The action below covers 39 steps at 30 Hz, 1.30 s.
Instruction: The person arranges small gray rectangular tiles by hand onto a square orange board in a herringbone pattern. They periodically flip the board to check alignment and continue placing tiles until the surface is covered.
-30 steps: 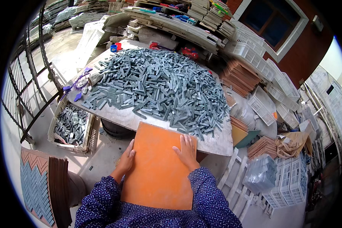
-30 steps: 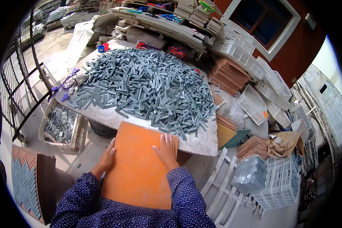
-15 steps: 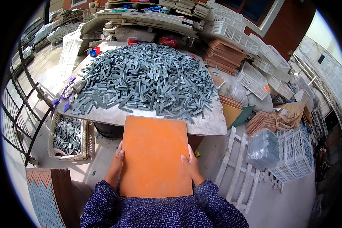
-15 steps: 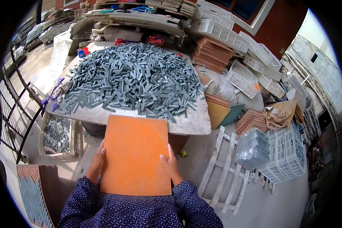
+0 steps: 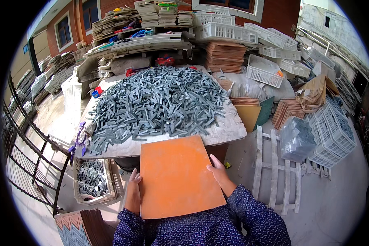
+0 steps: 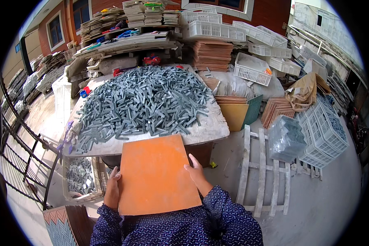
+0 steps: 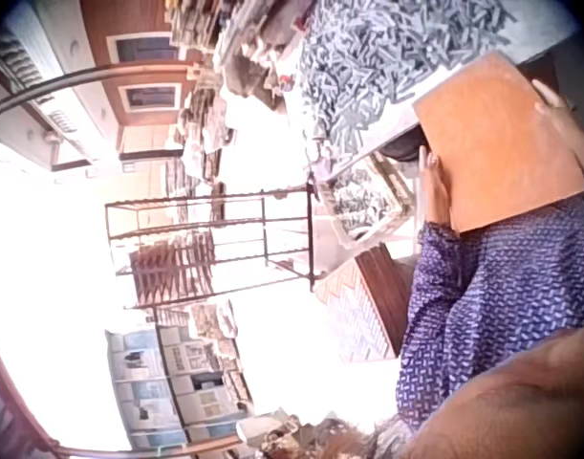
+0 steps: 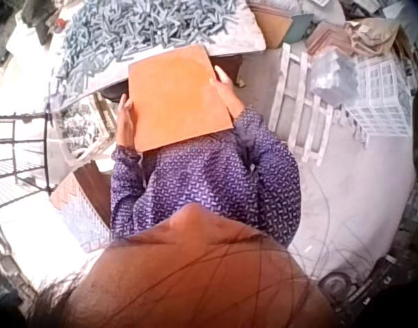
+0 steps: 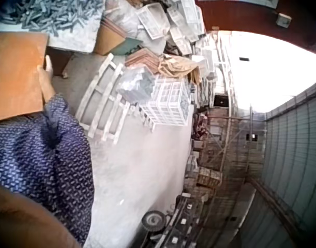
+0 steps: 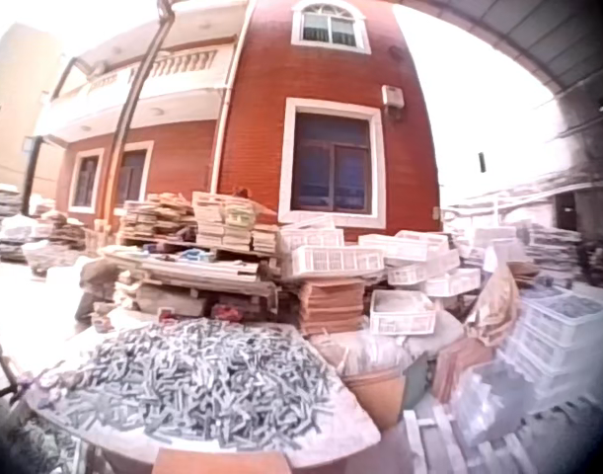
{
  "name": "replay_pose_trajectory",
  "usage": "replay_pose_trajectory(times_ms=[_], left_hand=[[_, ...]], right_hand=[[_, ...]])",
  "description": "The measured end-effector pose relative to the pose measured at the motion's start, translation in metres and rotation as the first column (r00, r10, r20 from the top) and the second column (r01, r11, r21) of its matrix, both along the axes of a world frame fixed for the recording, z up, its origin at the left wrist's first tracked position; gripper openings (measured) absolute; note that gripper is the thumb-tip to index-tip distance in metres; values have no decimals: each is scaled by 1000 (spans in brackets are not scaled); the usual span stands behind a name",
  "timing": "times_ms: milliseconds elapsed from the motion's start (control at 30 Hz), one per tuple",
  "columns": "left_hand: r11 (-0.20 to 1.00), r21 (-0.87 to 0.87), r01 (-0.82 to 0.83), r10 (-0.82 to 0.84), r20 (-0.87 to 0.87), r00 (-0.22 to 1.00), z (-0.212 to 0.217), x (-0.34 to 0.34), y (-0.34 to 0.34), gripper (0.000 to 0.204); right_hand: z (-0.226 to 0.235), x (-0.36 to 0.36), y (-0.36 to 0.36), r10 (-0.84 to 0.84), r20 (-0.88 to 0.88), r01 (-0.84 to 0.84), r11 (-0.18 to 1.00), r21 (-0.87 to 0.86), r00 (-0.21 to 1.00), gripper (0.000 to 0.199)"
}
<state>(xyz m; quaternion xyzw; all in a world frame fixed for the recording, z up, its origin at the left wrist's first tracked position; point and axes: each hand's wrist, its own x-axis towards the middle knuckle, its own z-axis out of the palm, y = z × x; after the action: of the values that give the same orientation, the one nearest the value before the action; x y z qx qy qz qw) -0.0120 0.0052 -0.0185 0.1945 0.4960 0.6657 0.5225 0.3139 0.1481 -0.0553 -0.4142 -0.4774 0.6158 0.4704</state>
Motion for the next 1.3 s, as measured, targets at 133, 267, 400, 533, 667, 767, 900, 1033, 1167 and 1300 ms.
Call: replay_pose_trajectory(times_ms=[133,267,400,533,667,767,900,1033,1167,1300], left_hand=[[997,22,-71,71,-8,997,53,-34,30,63],[982,186,-12,26,-74,997,101,-64,86,56],[979,165,-121,131,-52,990,133,-67,108,51],[994,90,-61,70,-97,993,131,-66,109,52],[998,10,-70,70,-145,987,134,-50,101,47],[1000,-26,-8,3,-191,982,135,-48,93,45],[986,37,164,-147,-284,947,89,-61,71,48],[984,-113,135,-170,-414,894,41,-29,25,60],[983,-118,140,-179,-450,875,-1,3,0,62],[989,-94,112,-146,-574,806,-24,19,-8,63]], right_hand=[[79,-10,23,61,-82,-57,997,56,995,57],[146,-28,72,-6,-229,37,991,132,973,44],[186,-42,81,-3,-133,-2,999,-35,991,52],[180,-37,86,25,-133,-33,998,-58,991,55],[172,-32,81,40,-150,-52,995,-80,988,55],[166,-31,80,63,-146,-80,990,-113,987,54],[134,-18,70,112,-128,-128,984,-126,985,40],[77,-6,32,158,70,-167,973,157,985,39],[23,2,0,43,169,-82,969,234,985,46],[-7,11,-12,-158,468,-27,931,365,870,53]])
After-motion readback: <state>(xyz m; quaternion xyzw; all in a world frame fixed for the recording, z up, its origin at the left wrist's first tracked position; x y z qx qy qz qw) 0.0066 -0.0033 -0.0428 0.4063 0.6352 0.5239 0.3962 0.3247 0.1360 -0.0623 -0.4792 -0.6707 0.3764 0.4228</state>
